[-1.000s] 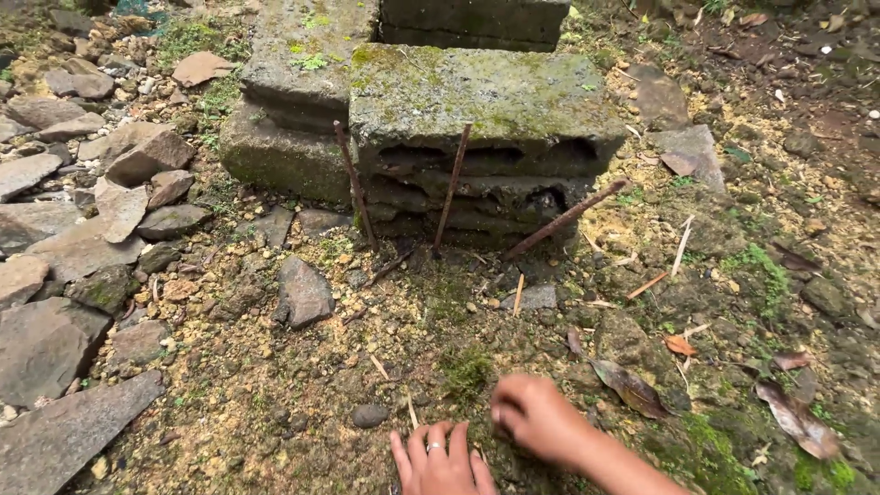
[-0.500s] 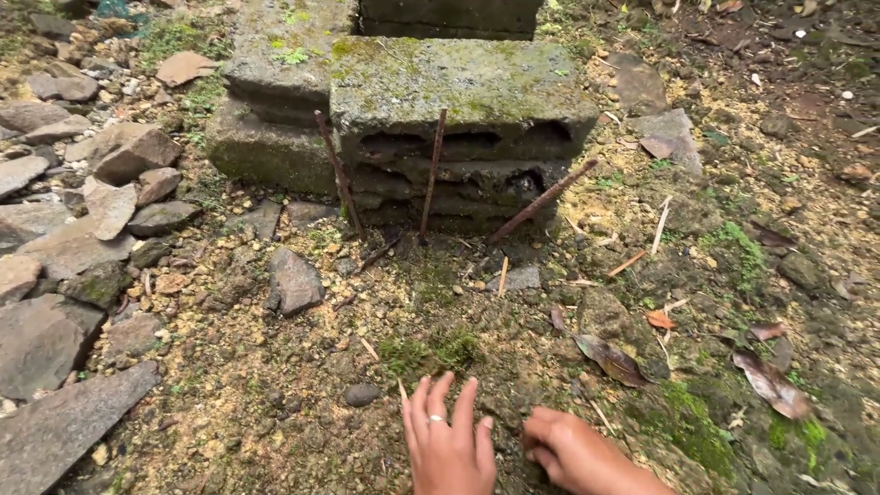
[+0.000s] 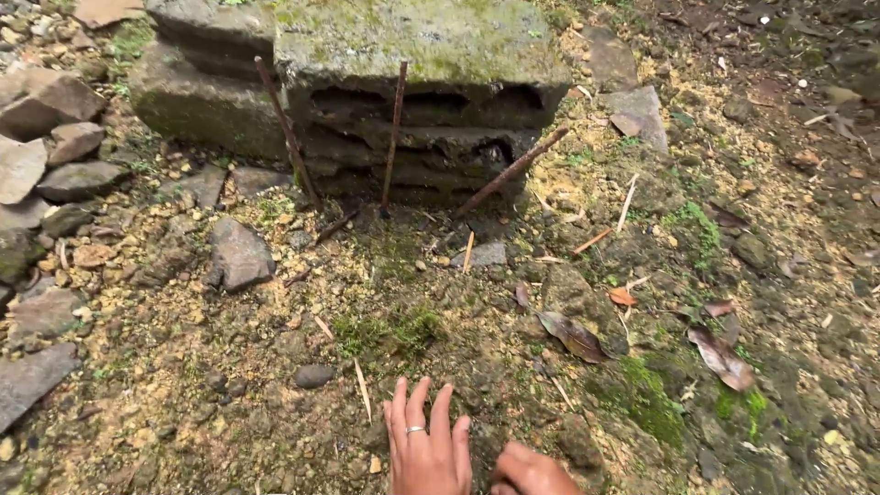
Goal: Picking up small clumps of moss and debris from the ground near concrete blocks.
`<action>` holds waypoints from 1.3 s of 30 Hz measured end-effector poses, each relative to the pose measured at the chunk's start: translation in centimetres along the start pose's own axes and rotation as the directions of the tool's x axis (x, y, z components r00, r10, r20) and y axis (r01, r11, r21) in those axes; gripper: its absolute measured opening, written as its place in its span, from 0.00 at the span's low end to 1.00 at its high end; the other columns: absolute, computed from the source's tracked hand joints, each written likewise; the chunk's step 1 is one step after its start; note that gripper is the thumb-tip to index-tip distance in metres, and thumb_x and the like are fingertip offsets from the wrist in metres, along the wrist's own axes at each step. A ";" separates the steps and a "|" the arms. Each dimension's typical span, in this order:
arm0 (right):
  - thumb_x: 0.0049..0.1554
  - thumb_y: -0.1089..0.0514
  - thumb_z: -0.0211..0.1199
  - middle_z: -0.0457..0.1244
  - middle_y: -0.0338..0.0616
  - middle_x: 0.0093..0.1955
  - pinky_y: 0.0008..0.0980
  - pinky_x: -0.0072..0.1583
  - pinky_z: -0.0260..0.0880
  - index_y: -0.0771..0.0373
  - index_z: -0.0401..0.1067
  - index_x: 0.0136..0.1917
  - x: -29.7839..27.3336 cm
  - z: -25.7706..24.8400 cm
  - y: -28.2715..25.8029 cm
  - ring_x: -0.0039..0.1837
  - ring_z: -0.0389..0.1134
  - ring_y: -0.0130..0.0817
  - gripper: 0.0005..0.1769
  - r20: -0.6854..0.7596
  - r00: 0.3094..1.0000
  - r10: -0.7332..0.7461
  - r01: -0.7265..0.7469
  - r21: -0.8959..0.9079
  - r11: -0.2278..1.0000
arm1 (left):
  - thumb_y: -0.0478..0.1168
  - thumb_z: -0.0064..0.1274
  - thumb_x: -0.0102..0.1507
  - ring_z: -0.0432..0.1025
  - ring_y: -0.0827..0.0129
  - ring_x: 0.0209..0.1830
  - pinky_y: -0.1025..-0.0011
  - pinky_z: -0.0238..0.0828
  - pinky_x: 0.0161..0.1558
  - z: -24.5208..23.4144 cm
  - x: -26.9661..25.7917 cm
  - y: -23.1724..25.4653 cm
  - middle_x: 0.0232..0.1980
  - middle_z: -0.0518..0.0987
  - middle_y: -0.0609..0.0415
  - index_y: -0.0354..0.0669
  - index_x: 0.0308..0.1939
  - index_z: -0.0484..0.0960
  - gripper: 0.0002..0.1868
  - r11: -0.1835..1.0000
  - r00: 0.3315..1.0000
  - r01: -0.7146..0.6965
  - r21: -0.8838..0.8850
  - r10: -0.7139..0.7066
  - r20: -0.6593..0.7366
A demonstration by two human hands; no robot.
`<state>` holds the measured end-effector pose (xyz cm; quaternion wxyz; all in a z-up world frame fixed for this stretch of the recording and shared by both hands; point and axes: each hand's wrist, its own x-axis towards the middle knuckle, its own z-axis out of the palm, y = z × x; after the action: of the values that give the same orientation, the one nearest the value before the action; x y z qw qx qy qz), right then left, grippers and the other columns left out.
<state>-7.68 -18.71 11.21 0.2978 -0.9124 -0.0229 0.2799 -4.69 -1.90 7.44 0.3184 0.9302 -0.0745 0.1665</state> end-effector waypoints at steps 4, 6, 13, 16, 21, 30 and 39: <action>0.54 0.48 0.59 0.68 0.32 0.30 0.27 0.37 0.63 0.49 0.70 0.43 1.5 -0.1 2.9 0.30 0.62 0.23 0.06 -0.356 0.909 0.218 -0.165 0.173 0.971 | 0.49 0.44 0.69 0.58 0.40 0.75 0.37 0.53 0.72 0.0 0.2 -0.3 0.66 0.71 0.40 0.42 0.60 0.76 0.21 0.998 0.997 -0.066 -0.015 0.065 -0.052; 0.55 0.53 0.57 0.69 0.33 0.35 0.29 0.41 0.66 0.50 0.70 0.43 0.9 -1.1 2.9 0.36 0.66 0.26 0.04 -0.327 0.927 0.186 -0.145 0.143 0.979 | 0.49 0.45 0.69 0.57 0.40 0.75 0.36 0.52 0.72 0.1 0.0 -0.4 0.66 0.71 0.40 0.42 0.61 0.76 0.21 0.998 0.998 -0.063 0.004 0.063 -0.019; 0.56 0.57 0.56 0.63 0.32 0.42 0.25 0.47 0.66 0.52 0.66 0.42 -0.3 -1.1 1.7 0.43 0.65 0.23 0.01 -0.109 0.979 0.174 -0.175 -0.007 0.984 | 0.51 0.44 0.69 0.57 0.42 0.75 0.35 0.52 0.72 0.3 -0.1 -0.4 0.67 0.72 0.42 0.44 0.60 0.77 0.22 0.999 0.999 -0.046 0.019 0.046 0.024; 0.56 0.61 0.55 0.66 0.29 0.39 0.19 0.39 0.63 0.49 0.70 0.43 0.5 -3.8 -1.2 0.36 0.62 0.19 0.07 -0.078 0.896 0.436 -0.419 0.171 0.892 | 0.52 0.43 0.69 0.56 0.40 0.76 0.35 0.50 0.73 0.5 -0.2 -0.6 0.68 0.71 0.39 0.42 0.59 0.77 0.22 0.998 0.998 -0.062 0.017 0.061 0.035; 0.56 0.56 0.56 0.68 0.31 0.45 0.22 0.44 0.67 0.53 0.75 0.51 4.6 -5.3 2.3 0.40 0.64 0.23 0.11 -0.376 0.895 0.238 -0.212 0.110 0.971 | 0.52 0.43 0.69 0.57 0.42 0.75 0.36 0.50 0.73 0.6 -0.3 -0.6 0.68 0.71 0.41 0.46 0.58 0.78 0.21 0.997 0.997 -0.061 0.038 0.060 0.046; 0.58 0.64 0.55 0.68 0.35 0.46 0.15 0.33 0.64 0.56 0.73 0.47 6.3 -7.9 -0.2 0.31 0.58 0.19 0.07 -0.242 0.880 0.409 -0.383 0.149 0.912 | 0.54 0.42 0.69 0.57 0.43 0.75 0.35 0.48 0.73 0.5 -0.2 -0.5 0.68 0.71 0.42 0.47 0.57 0.79 0.21 0.997 0.996 -0.062 0.034 0.059 0.074; 0.57 0.52 0.61 0.68 0.36 0.40 0.18 0.39 0.67 0.55 0.73 0.52 5.6 -9.0 -1.7 0.35 0.60 0.23 0.11 -0.232 0.855 0.463 -0.455 0.091 0.886 | 0.54 0.43 0.69 0.61 0.43 0.72 0.32 0.51 0.71 0.7 -0.2 -0.3 0.65 0.72 0.42 0.47 0.53 0.80 0.20 0.995 0.995 -0.099 0.013 0.099 0.019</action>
<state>1.95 -20.94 15.35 0.2376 -0.9141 0.2372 0.2272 -4.62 -2.09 6.73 0.3027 0.9290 -0.1222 0.1741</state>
